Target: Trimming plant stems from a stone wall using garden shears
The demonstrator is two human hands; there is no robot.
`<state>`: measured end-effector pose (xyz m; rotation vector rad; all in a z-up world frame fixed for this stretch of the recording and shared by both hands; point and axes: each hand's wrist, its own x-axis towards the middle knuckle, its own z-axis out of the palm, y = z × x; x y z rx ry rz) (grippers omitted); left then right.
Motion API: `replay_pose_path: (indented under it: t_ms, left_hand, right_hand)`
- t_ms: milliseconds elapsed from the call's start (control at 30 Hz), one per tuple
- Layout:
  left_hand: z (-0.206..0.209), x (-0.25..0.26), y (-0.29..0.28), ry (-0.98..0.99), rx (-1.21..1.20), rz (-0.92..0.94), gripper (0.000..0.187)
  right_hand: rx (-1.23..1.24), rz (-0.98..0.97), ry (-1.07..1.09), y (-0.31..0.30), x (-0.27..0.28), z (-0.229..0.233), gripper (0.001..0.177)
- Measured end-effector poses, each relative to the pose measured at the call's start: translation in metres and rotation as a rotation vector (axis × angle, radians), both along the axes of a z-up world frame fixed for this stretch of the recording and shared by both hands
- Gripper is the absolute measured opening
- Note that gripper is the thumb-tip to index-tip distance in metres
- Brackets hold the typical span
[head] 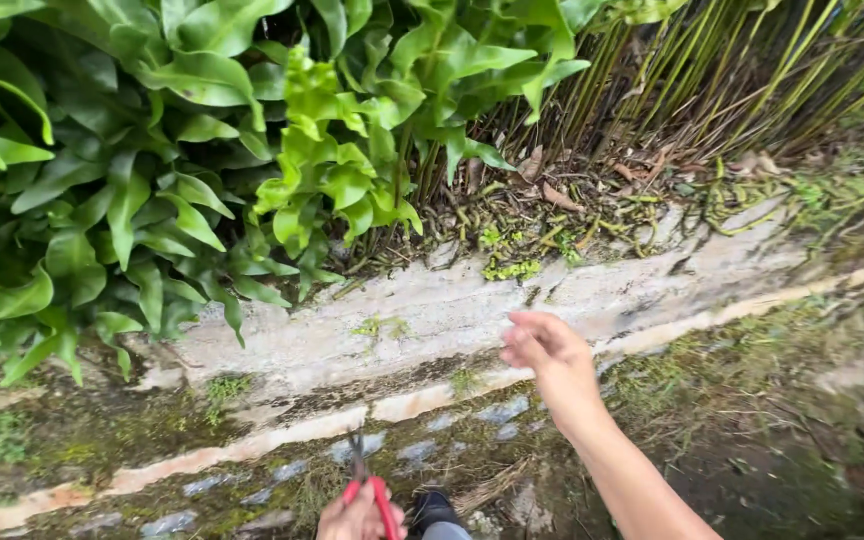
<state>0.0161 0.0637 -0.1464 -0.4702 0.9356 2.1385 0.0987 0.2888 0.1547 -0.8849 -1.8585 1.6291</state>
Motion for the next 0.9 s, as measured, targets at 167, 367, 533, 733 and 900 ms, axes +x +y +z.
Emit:
replay_pose_path:
  t_ms: [167,367,533,733,900]
  left_hand:
    - [0.169,-0.014,0.037,0.639,-0.087,-0.271,0.041]
    - [0.266,-0.038,0.08,0.663,0.002,-0.302,0.038]
    - [0.263,-0.06,0.102,0.717,0.04,-0.317,0.044]
    - [0.257,-0.092,0.125,0.689,0.064,-0.313,0.048]
    - [0.253,-0.115,0.136,0.689,0.102,-0.299,0.048]
  right_hand:
    - [0.289,0.182,-0.006,0.016,-0.07,0.043,0.03]
    - [0.535,0.327,0.287,0.053,-0.145,0.034,0.023]
    - [0.588,0.323,0.391,0.064,-0.177,0.018,0.023]
    - [0.657,0.337,0.405,0.056,-0.173,0.029,0.029]
    - [0.707,0.37,0.246,0.045,-0.171,0.045,0.03]
